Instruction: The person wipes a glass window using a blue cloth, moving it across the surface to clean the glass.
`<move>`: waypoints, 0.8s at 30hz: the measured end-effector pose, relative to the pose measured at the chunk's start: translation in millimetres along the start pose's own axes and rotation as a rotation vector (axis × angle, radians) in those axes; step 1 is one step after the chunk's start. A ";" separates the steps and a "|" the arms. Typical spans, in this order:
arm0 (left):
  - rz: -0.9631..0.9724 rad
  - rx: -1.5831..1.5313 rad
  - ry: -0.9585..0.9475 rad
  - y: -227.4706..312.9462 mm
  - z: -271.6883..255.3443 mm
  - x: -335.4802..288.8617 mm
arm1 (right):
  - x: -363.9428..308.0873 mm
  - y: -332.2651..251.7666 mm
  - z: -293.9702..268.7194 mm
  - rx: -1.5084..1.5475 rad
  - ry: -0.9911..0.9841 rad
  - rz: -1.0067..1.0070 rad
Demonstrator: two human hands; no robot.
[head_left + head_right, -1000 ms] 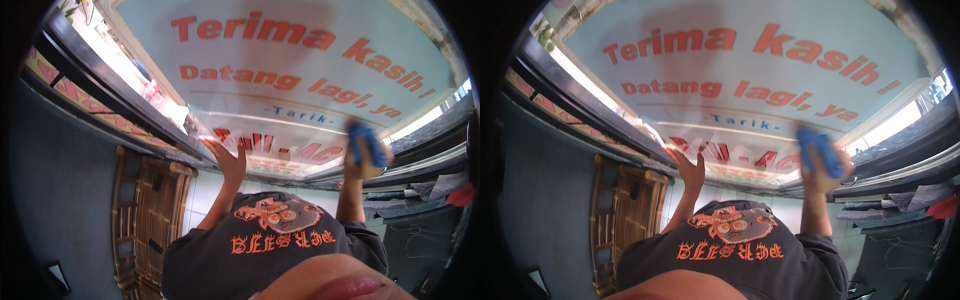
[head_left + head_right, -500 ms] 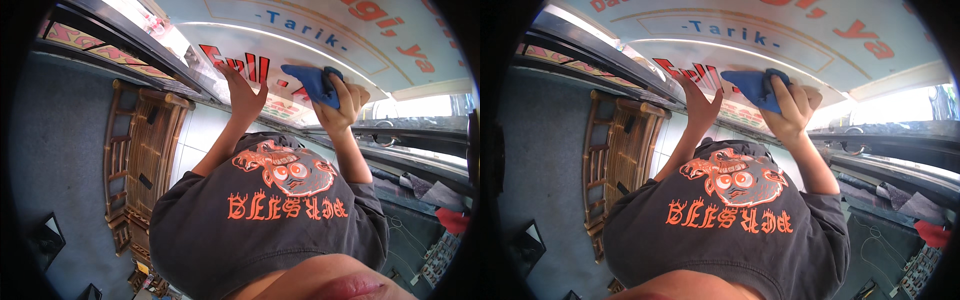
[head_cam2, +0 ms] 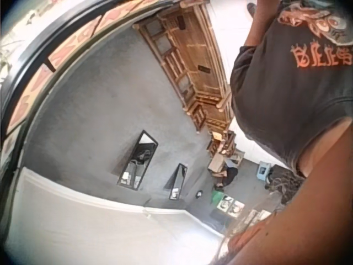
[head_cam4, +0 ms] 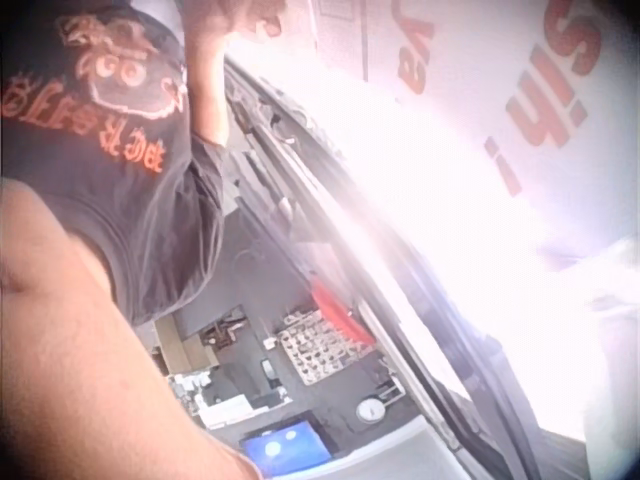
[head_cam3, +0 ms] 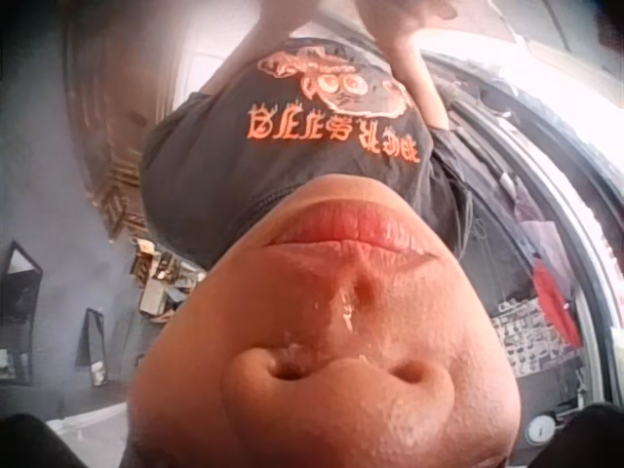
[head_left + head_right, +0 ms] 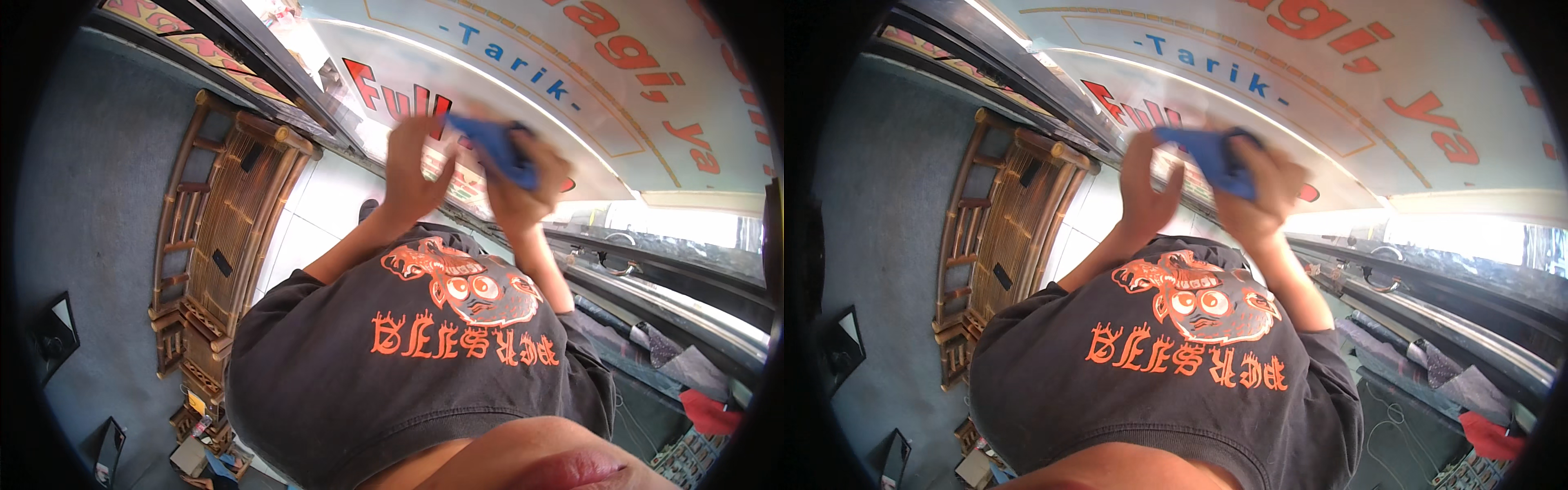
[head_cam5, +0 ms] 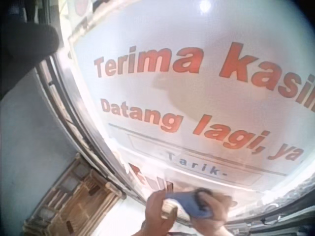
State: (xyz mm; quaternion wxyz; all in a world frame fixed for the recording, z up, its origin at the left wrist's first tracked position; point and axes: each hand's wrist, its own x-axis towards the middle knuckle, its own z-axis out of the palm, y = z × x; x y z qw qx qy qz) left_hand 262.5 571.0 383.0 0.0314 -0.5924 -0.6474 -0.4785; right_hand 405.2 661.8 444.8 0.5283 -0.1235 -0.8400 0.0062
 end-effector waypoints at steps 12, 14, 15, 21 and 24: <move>-0.554 -1.383 -0.227 40.3 -13.8 4.3 | -0.2 -27.4 -29.8 0.433 -0.499 0.277; -0.728 -1.340 -0.250 36.6 -25.5 7.6 | -8.4 -17.3 -47.2 0.290 -0.416 0.169; -0.712 -1.286 -0.022 50.0 -27.9 15.7 | -16.5 -8.0 -56.0 0.183 -0.270 0.084; -0.430 -0.854 0.810 10.1 -13.4 22.8 | -26.5 36.5 -71.8 -0.378 0.472 -0.013; -0.403 -0.781 1.001 13.7 -3.5 33.9 | -36.5 43.8 -67.5 -0.502 0.431 -0.095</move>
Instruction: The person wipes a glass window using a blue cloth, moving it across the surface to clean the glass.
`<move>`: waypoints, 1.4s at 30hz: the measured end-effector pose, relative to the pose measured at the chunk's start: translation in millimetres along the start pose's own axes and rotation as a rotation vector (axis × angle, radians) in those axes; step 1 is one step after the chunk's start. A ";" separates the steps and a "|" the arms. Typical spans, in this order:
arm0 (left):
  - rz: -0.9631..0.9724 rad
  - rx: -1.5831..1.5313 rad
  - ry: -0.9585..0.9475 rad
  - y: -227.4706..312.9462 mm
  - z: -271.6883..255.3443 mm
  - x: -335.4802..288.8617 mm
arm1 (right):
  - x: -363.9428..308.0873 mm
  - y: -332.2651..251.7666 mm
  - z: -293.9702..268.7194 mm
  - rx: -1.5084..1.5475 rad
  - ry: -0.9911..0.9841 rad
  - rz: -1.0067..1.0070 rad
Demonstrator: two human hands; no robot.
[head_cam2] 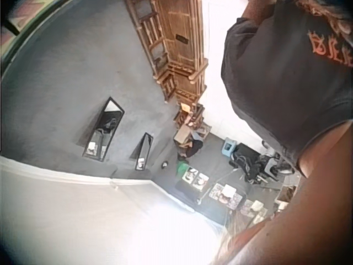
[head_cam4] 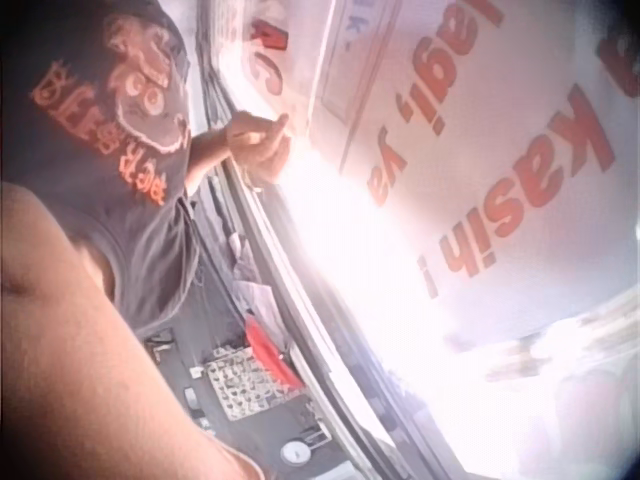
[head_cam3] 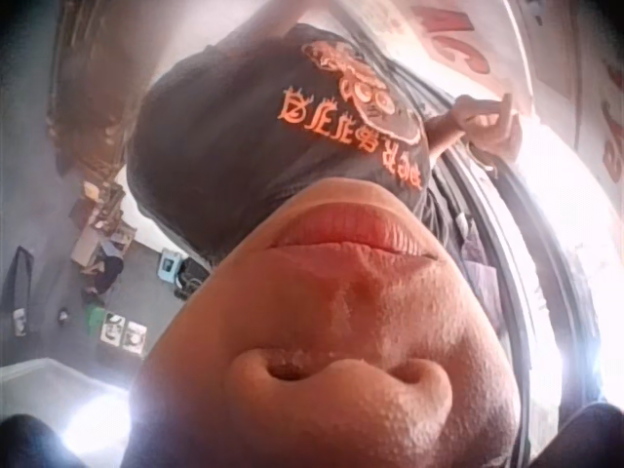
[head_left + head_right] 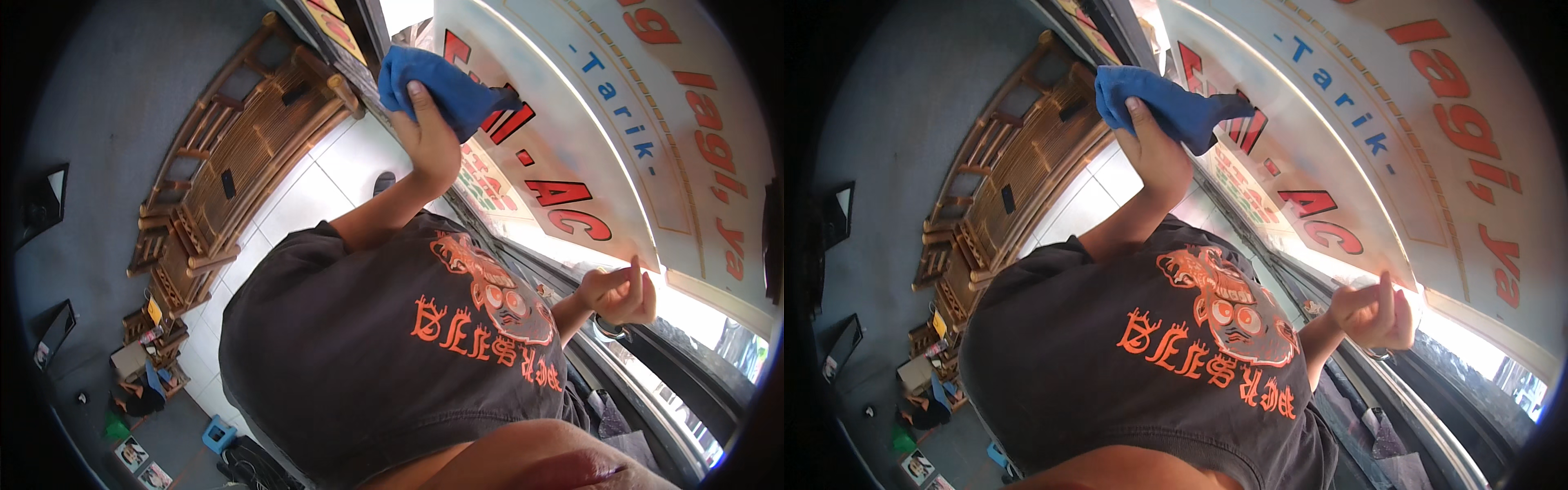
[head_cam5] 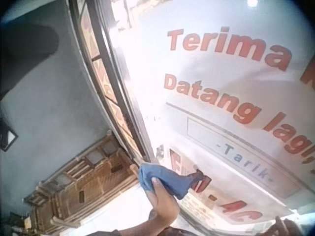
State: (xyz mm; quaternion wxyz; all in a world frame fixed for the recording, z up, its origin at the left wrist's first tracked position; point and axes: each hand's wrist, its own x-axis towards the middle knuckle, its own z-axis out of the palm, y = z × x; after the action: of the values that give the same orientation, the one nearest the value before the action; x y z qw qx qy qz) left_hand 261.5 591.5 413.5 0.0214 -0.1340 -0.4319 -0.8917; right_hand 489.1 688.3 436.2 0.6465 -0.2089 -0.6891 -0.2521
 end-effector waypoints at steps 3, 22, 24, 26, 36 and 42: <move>0.160 0.135 -0.025 -11.6 -7.0 10.4 | -9.5 3.8 18.7 0.055 0.038 -0.137; 0.508 0.346 -0.759 -30.3 5.6 -67.9 | -18.3 12.8 11.2 0.161 0.053 -0.145; 0.460 0.342 -0.841 -33.0 -4.0 -72.2 | -18.4 12.7 11.1 0.155 0.049 -0.140; 0.403 0.348 -0.952 -36.1 -15.3 -80.1 | -17.0 11.1 10.8 0.144 0.041 -0.123; 0.481 0.565 -1.078 -74.4 -29.7 -102.1 | -19.0 14.2 13.8 0.147 0.102 -0.159; 0.594 0.521 -0.983 -88.3 -29.1 -95.7 | -14.5 11.4 11.7 0.124 0.068 -0.171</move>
State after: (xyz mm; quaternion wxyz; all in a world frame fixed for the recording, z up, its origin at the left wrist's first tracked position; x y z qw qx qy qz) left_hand 333.7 616.8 304.2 0.0992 -0.6328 -0.5387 -0.5472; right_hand 487.9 705.1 422.1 0.6575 -0.1001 -0.6962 -0.2701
